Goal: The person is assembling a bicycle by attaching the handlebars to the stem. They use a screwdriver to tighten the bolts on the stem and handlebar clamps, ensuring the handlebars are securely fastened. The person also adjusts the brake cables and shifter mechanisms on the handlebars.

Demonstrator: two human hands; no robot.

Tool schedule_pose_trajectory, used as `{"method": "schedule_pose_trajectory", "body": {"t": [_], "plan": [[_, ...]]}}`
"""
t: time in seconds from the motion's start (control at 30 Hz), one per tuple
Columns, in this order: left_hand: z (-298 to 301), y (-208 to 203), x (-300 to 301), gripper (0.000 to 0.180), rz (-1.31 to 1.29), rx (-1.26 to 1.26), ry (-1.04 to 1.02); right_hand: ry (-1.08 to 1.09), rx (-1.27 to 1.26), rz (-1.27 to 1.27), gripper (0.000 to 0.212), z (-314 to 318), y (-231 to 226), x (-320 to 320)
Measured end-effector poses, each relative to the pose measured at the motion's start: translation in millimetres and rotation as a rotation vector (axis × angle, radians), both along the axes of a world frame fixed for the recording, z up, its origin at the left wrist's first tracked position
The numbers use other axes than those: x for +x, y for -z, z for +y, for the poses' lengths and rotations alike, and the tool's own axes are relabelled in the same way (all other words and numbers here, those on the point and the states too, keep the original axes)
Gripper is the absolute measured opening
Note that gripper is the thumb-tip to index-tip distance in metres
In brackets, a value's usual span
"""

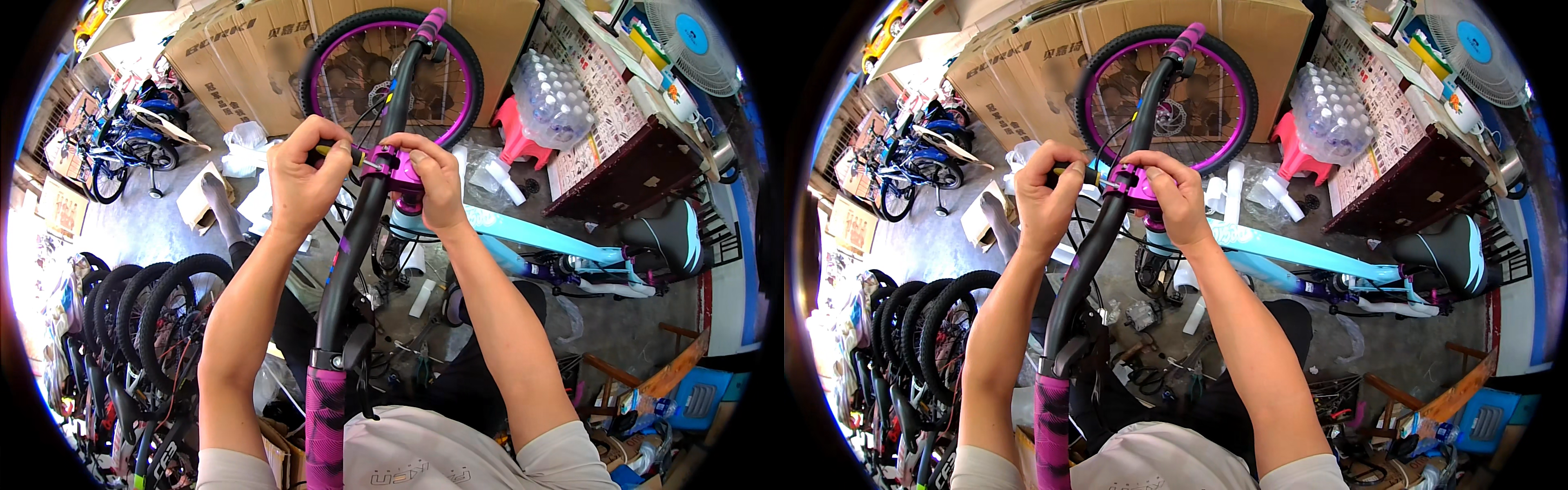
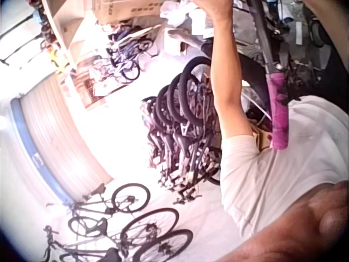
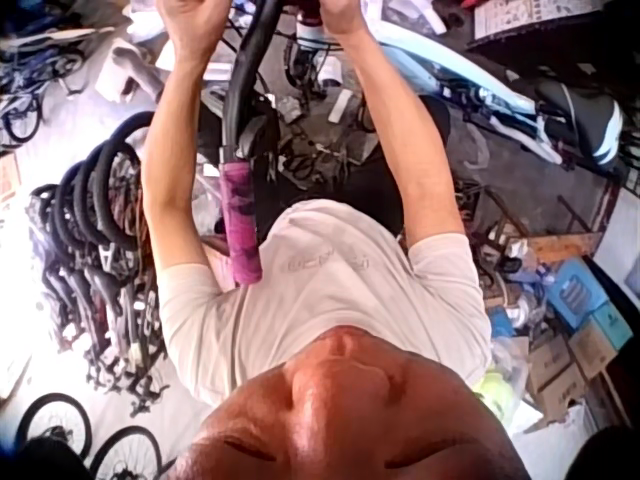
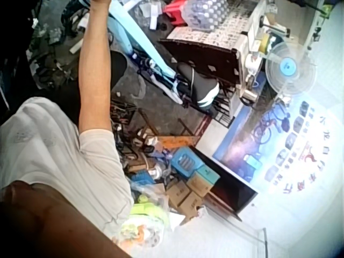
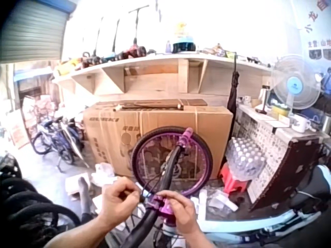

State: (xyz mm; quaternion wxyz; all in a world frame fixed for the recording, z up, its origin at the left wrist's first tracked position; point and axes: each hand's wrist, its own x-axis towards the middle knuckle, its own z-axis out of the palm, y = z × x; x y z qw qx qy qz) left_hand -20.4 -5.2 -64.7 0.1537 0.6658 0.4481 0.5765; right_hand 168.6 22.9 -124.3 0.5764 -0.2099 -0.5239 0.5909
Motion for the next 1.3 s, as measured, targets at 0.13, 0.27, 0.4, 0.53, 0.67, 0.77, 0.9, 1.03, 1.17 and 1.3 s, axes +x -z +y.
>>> {"method": "schedule_pose_trajectory", "body": {"t": [0.13, 0.27, 0.4, 0.53, 0.67, 0.77, 0.9, 1.03, 1.17, 1.3], "plan": [[9, 8, -5, 0.008, -0.015, 0.123, 0.09, -0.001, 0.006, 0.006, 0.032, -2, -2, 2], [5, 6, -15, 0.012, 0.006, 0.109, 0.146, -0.014, -0.004, 0.016, 0.032, -4, -3, -2], [1, 2, -16, 0.014, 0.125, 0.01, 0.073, -0.009, -0.013, 0.029, 0.032, -2, 1, -3], [4, -17, -25, 0.015, 0.17, -0.034, 0.119, -0.004, 0.003, 0.041, 0.033, -3, -1, 2], [17, -20, -60, 0.019, -0.374, -0.052, 0.008, -0.036, 0.033, 0.004, 0.039, 4, 2, 1], [4, 6, -76, 0.023, -0.539, -0.09, -0.309, -0.023, 0.029, -0.011, 0.038, 4, 1, 3], [-37, 204, -112, 0.023, -0.454, -0.293, -0.443, 0.02, 0.019, -0.028, 0.038, 1, 0, 10], [-173, 428, -124, 0.011, -0.89, -0.588, -0.494, -0.109, 0.056, 0.042, 0.039, -9, -17, -41], [-201, 408, 42, 0.026, -0.986, -1.213, -0.437, 0.021, 0.011, 0.025, 0.033, 5, 7, 3], [-218, 405, 65, 0.029, -0.79, -1.389, -0.376, 0.01, 0.02, -0.054, 0.041, 2, -2, 2]]}}
